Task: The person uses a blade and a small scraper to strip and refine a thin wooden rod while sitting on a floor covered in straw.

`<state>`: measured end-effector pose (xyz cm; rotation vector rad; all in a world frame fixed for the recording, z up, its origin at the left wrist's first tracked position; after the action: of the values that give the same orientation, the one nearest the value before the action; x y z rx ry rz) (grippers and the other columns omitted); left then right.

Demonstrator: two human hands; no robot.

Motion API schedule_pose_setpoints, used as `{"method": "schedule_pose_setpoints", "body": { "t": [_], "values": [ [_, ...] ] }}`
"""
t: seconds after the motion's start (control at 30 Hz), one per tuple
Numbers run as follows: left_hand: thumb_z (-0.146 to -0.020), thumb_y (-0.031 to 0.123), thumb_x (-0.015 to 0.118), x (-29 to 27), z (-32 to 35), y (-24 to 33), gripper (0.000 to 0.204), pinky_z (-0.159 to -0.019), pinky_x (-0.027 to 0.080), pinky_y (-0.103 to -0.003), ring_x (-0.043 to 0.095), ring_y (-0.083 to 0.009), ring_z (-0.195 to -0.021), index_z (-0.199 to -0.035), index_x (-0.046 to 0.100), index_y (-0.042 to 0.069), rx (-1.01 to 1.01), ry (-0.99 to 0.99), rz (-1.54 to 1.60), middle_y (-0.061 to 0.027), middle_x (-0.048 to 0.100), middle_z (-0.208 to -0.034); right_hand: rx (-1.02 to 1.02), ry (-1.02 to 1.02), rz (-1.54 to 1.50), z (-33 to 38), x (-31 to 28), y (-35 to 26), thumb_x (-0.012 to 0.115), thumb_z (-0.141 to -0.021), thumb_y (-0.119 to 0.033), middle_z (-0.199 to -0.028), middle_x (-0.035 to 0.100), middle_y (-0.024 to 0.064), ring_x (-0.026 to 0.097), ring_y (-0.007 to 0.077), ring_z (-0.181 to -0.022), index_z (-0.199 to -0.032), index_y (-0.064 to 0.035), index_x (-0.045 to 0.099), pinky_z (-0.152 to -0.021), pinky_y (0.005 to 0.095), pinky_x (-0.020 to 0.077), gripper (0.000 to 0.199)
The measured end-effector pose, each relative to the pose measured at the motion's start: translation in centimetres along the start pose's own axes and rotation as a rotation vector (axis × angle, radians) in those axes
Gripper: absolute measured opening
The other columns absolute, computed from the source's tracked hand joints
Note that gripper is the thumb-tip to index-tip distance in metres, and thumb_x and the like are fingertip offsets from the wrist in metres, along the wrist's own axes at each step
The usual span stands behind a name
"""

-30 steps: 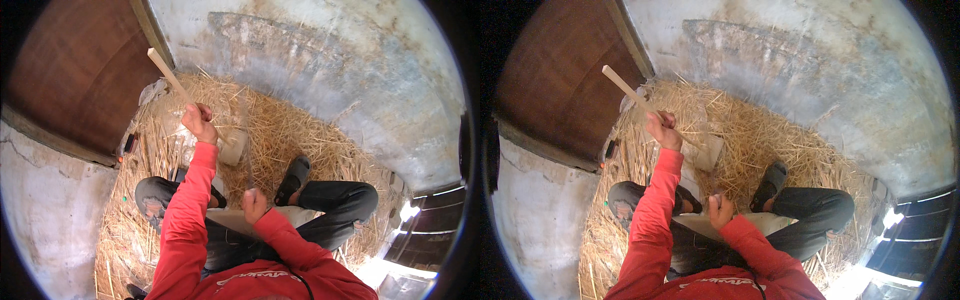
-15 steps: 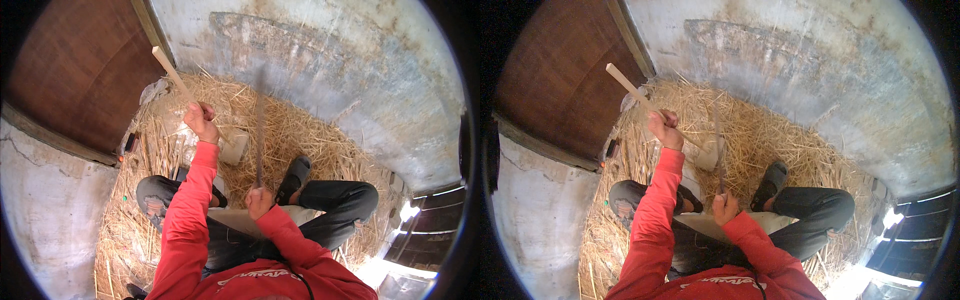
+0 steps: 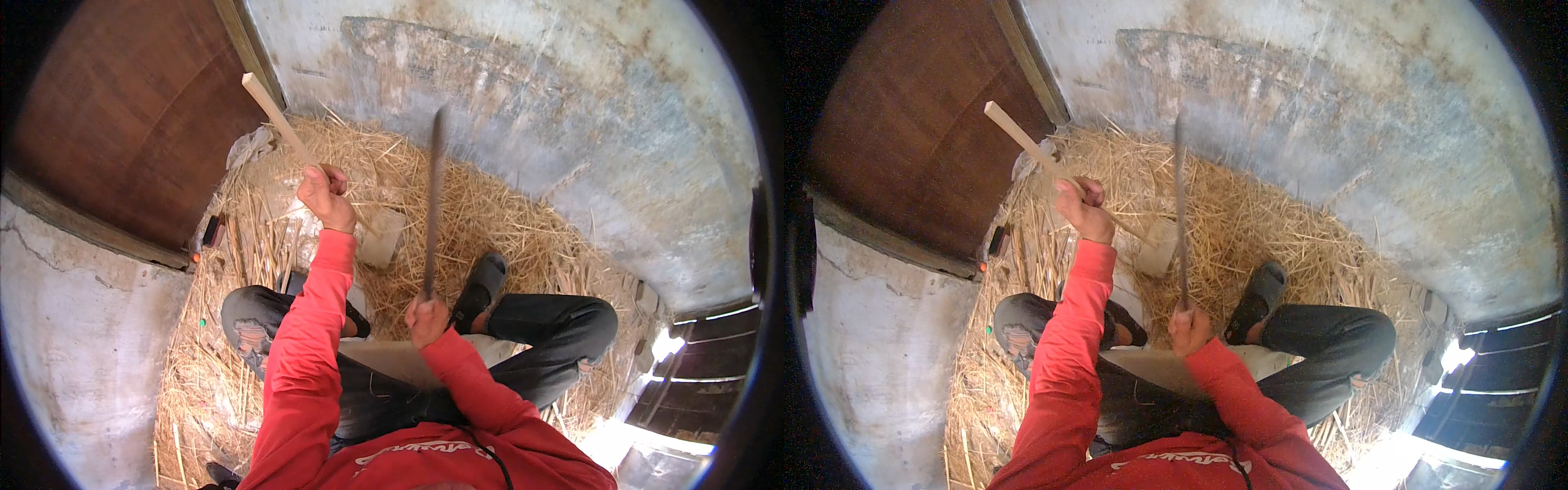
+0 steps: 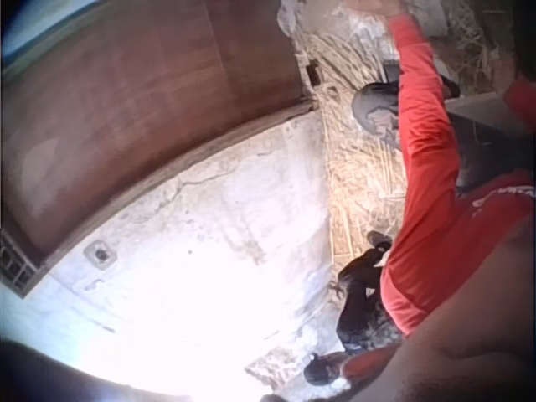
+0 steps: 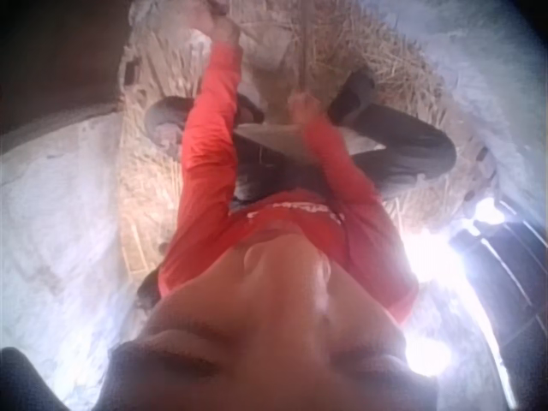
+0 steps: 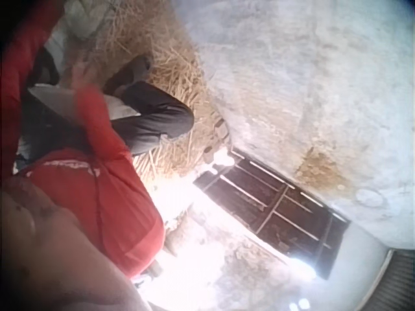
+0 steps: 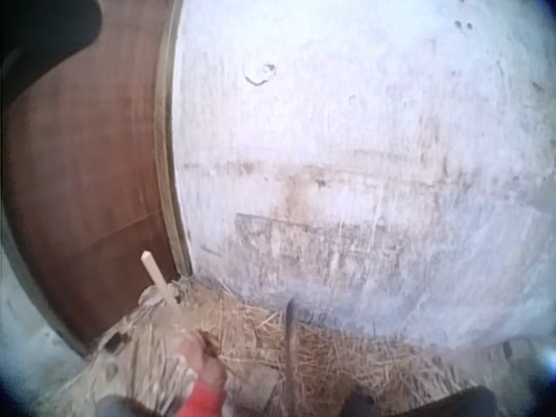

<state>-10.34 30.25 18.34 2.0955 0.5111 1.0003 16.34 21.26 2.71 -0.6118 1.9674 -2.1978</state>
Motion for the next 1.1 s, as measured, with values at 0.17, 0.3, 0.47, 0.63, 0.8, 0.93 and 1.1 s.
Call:
{"method": "schedule_pose_setpoints", "body": {
  "t": [0.17,0.3,0.47,0.63,0.8,0.93,1.1],
  "values": [
    [-0.101,0.056,0.045,-0.3,0.0,0.2,0.061,-0.045,0.021,-0.026,0.032,-0.0090,-0.048,-0.068,0.051,0.004,-0.013,0.012,0.051,-0.0025,0.043,-0.056,0.647,0.253,0.314,3.0,-6.8,16.1,0.045,-0.101,-0.054,-0.057,0.045,0.0044,0.048,0.0150,-0.048,-0.077,-0.0080,0.051,-0.048,0.0328,0.0409,0.052],
    [-0.102,0.054,0.044,-1.7,-0.6,0.3,0.063,-0.045,0.021,-0.025,0.031,-0.0081,-0.047,-0.067,0.052,0.002,0.030,0.009,0.085,-0.0016,0.041,-0.055,0.438,0.304,-0.020,-0.1,-6.1,6.0,0.043,-0.102,-0.053,-0.054,0.042,0.0044,0.046,0.0162,-0.046,-0.077,-0.0083,0.051,-0.046,0.0330,0.0396,0.052],
    [-0.102,0.054,0.044,-0.1,-0.2,0.4,0.057,-0.044,0.020,-0.026,0.030,-0.0093,-0.048,-0.071,0.048,0.006,0.009,-0.099,0.103,-0.0036,0.044,-0.057,-0.121,0.188,-0.250,-2.1,-3.2,-3.8,0.051,-0.099,-0.052,-0.057,0.049,0.0026,0.045,0.0116,-0.045,-0.074,-0.0080,0.051,-0.042,0.0331,0.0398,0.051],
    [-0.101,0.057,0.044,1.7,0.9,0.1,0.061,-0.044,0.020,-0.026,0.029,-0.0099,-0.048,-0.068,0.047,0.006,-0.028,-0.122,0.101,-0.0023,0.039,-0.056,0.192,0.119,0.439,1.4,-4.0,11.6,0.044,-0.101,-0.056,-0.054,0.041,0.0019,0.046,0.0156,-0.046,-0.072,-0.0098,0.048,-0.045,0.0330,0.0377,0.054],
    [-0.100,0.060,0.040,-0.9,0.6,-1.5,0.065,-0.044,0.020,-0.026,0.028,-0.0096,-0.047,-0.065,0.044,0.006,-0.029,-0.093,0.124,-0.0007,0.035,-0.055,0.597,0.249,-0.020,-0.6,-2.5,6.2,0.046,-0.100,-0.056,-0.054,0.040,-0.0002,0.041,0.0126,-0.042,-0.072,-0.0105,0.046,-0.041,0.0317,0.0351,0.053],
    [-0.101,0.061,0.036,-1.6,0.0,-1.7,0.072,-0.045,0.021,-0.025,0.028,-0.0085,-0.046,-0.059,0.046,0.003,-0.030,0.009,0.099,-0.0029,0.039,-0.053,0.184,0.223,-0.162,-2.7,-2.0,-1.7,0.047,-0.102,-0.048,-0.057,0.039,-0.0003,0.038,0.0100,-0.046,-0.073,-0.0094,0.046,-0.043,0.0296,0.0339,0.049],
    [-0.101,0.060,0.036,-0.8,0.0,-0.5,0.070,-0.045,0.021,-0.025,0.028,-0.0086,-0.046,-0.059,0.043,0.005,-0.009,0.040,0.097,-0.0022,0.038,-0.052,-0.245,0.229,0.438,0.3,-3.2,3.1,0.044,-0.102,-0.052,-0.057,0.044,0.0033,0.046,0.0136,-0.046,-0.072,-0.0072,0.046,-0.043,0.0322,0.0367,0.054]
  ]
}}
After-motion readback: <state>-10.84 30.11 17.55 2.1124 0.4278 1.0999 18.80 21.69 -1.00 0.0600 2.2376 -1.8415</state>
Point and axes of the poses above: each hand's wrist, its own z-axis away from the middle knuckle, its own x-axis out of the palm, y = z × x, the point moved 8 cm from there along -z, towards the middle knuckle
